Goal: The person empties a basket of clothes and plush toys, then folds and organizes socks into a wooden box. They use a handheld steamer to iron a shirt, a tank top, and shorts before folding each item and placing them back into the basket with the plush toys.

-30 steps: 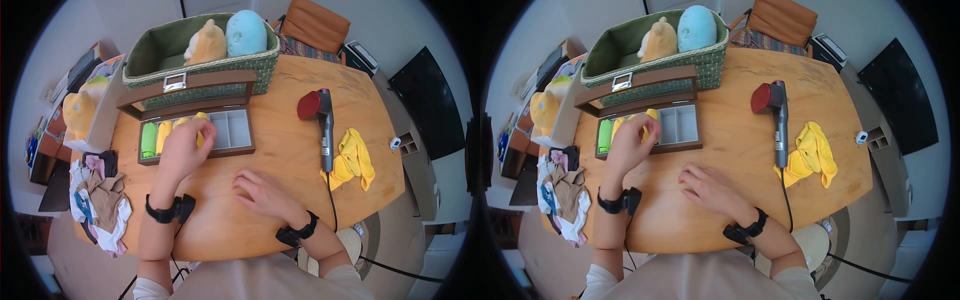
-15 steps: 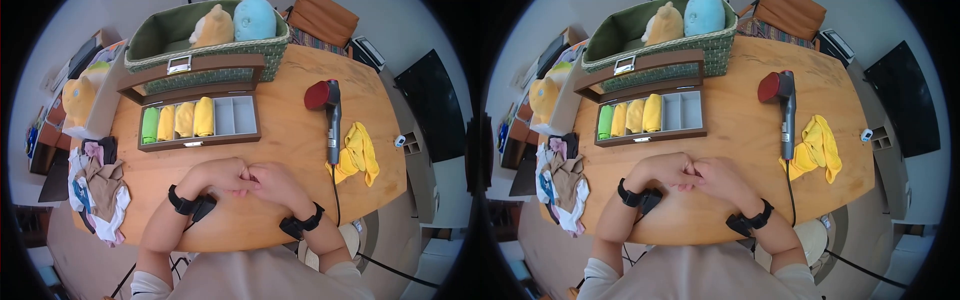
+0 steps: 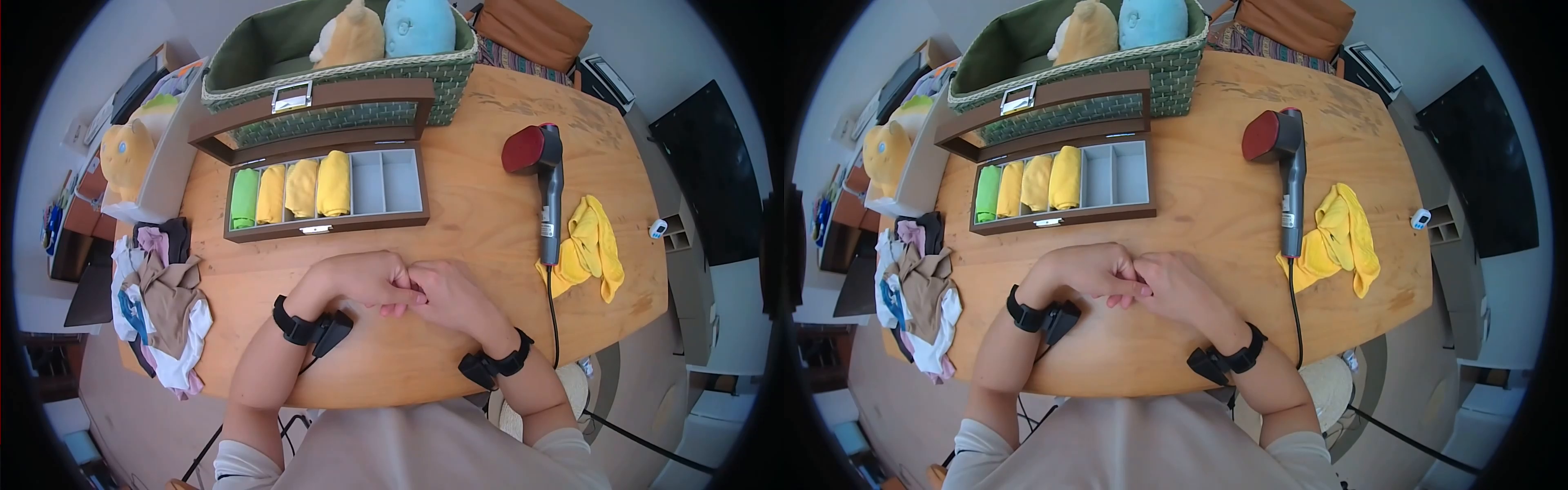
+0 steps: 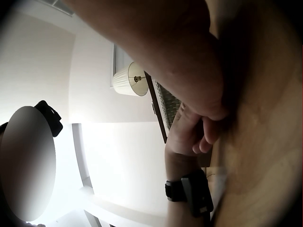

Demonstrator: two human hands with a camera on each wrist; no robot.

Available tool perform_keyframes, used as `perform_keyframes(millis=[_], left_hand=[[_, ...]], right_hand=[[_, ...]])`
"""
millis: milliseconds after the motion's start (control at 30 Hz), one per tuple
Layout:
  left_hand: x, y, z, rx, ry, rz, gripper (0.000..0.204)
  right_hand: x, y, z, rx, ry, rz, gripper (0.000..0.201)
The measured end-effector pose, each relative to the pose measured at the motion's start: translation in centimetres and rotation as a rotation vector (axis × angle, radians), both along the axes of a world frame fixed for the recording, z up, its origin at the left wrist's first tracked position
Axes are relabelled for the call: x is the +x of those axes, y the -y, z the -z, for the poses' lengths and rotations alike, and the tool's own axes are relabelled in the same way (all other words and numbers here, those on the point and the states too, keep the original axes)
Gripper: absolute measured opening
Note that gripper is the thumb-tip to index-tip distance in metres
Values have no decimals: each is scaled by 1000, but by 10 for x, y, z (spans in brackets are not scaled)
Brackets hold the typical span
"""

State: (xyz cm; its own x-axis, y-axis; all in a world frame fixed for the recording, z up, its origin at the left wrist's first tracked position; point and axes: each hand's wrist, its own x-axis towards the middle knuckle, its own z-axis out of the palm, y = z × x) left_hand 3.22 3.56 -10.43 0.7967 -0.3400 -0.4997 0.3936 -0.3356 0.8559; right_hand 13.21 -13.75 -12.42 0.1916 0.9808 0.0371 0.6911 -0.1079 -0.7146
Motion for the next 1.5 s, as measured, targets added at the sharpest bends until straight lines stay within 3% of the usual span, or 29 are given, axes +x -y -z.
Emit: perform_keyframes(millis=[200, 633, 967, 1233, 1500], left_hand=[[-1, 0, 1, -1, -6, -6, 45], [1, -1, 2, 45, -2, 41, 39], [3, -4, 1, 90, -10, 76, 36], [-1, 0, -3, 1, 71, -9, 39], [0, -4, 14, 79, 108, -10, 42]], right_hand=[[-1, 0, -13, -72, 50, 9, 11], [-1, 5, -5, 4, 91, 14, 10], [-1, 7, -6, 29, -6, -30, 13], [-5, 8, -7, 55, 98, 47, 11], [0, 3, 4, 66, 104, -6, 10]])
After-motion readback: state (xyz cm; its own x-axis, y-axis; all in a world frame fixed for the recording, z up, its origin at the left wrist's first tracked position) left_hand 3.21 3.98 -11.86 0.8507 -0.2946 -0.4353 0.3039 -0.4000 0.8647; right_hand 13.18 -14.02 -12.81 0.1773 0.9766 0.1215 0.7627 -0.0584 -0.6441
